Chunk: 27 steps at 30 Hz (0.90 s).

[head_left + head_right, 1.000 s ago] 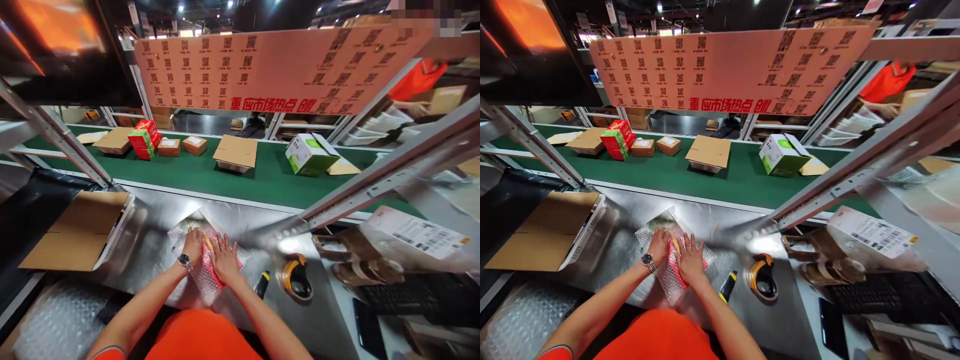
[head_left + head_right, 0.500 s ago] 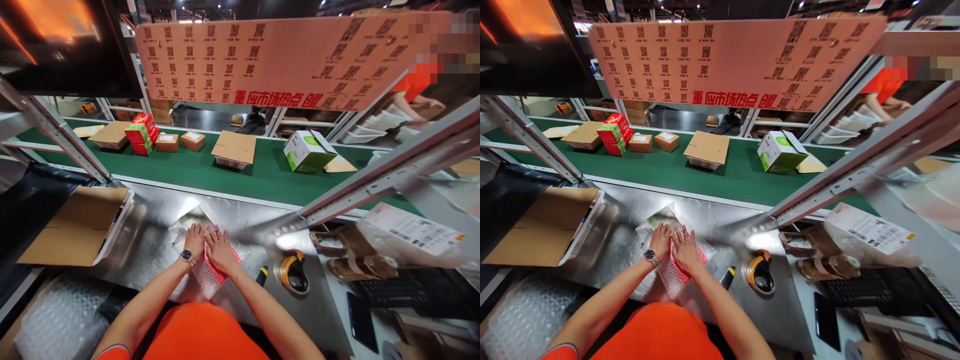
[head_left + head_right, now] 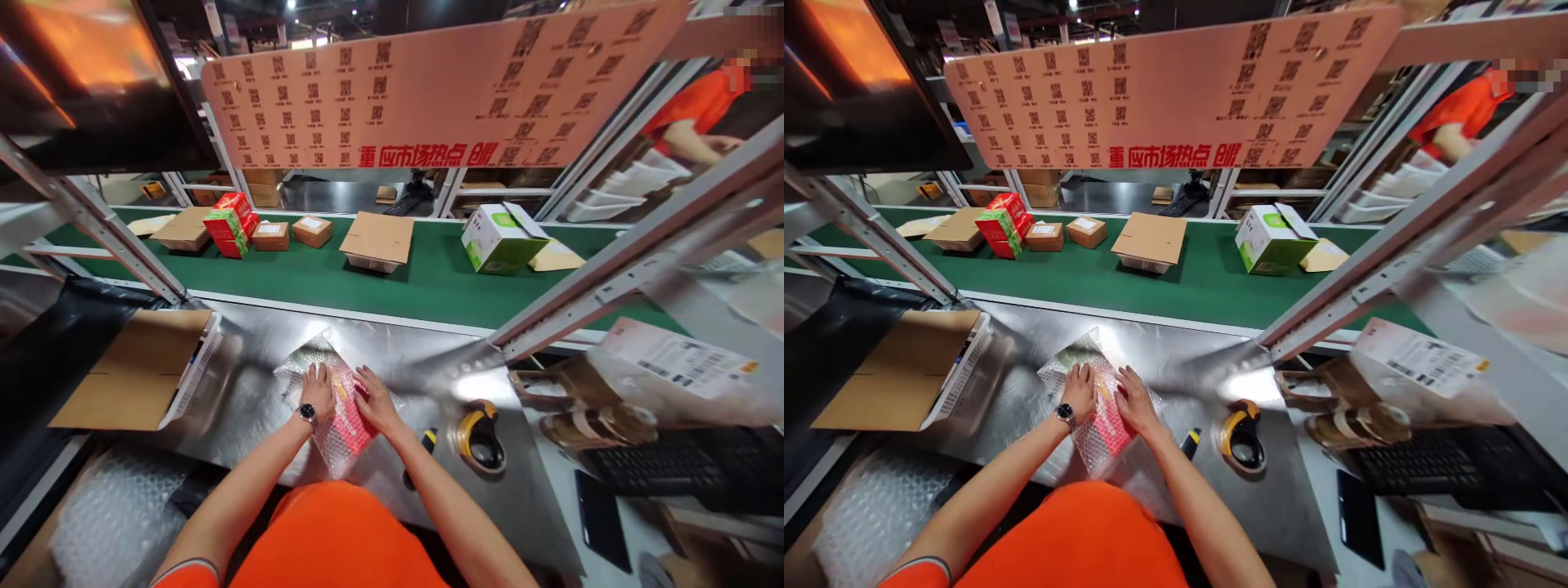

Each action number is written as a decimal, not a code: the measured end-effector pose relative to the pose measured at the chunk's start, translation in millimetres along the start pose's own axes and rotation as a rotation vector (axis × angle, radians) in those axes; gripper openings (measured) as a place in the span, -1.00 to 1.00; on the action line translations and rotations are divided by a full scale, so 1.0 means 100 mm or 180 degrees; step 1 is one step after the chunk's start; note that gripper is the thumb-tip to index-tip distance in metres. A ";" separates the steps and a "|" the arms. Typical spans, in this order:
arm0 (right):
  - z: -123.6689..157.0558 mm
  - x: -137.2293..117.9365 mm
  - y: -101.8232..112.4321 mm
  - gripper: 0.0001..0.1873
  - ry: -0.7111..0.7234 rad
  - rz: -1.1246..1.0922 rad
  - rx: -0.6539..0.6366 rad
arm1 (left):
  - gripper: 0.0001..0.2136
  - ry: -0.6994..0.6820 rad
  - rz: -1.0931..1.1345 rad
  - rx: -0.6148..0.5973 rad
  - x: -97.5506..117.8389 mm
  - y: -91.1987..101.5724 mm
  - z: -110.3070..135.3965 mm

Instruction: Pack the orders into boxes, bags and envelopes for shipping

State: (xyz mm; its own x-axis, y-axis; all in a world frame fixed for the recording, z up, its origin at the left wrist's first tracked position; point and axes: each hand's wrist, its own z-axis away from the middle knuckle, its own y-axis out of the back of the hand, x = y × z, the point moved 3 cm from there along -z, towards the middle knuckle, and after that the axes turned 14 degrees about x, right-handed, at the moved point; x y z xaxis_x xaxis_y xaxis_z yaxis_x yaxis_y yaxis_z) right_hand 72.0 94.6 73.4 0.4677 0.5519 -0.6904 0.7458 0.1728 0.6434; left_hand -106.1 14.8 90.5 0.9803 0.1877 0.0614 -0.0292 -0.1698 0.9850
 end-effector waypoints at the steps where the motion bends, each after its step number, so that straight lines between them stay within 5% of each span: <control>1: 0.10 0.13 0.14 -0.47 -0.0126 -0.0048 0.0280 | -0.39 -0.0007 -0.0002 -0.0003 0.01 0.02 0.01; 4: 0.62 0.57 0.55 -0.47 -0.0818 0.0269 0.0969 | -0.36 0.0045 -0.0012 -0.0020 0.03 0.05 0.03; 6: 1.10 0.79 0.71 -0.43 -0.1427 0.0832 0.1068 | -0.38 0.0070 -0.0032 -0.0025 0.05 0.05 0.05; 9: 1.75 0.88 0.66 -0.34 -0.2163 0.1588 0.0532 | -0.44 0.0129 -0.0091 -0.0042 0.06 0.02 0.09; 12: 1.96 0.81 0.47 -0.33 -0.2317 0.1900 0.0128 | -0.49 0.0097 -0.0224 0.0004 0.04 -0.03 0.10; 16: 1.60 0.84 0.47 -0.30 -0.2150 0.2038 0.0290 | -0.52 -0.0050 -0.0358 0.0143 0.03 -0.09 0.10; 24: 0.32 1.43 1.05 -0.42 -0.2292 0.1932 0.0719 | -0.49 -0.0096 -0.0454 -0.0016 0.02 -0.13 0.07; 27: 0.26 1.43 1.20 -0.40 -0.2063 0.1794 0.0812 | -0.37 -0.0106 -0.0307 -0.0084 0.04 -0.07 0.07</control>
State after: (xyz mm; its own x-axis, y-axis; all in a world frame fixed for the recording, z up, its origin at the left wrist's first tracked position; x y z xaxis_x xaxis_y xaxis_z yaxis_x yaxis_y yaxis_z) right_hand 240.2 173.2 43.7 0.9149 -0.0826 -0.3952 0.3710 -0.2140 0.9036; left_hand -100.5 10.1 83.2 0.9847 0.1697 -0.0390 0.0611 -0.1270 0.9900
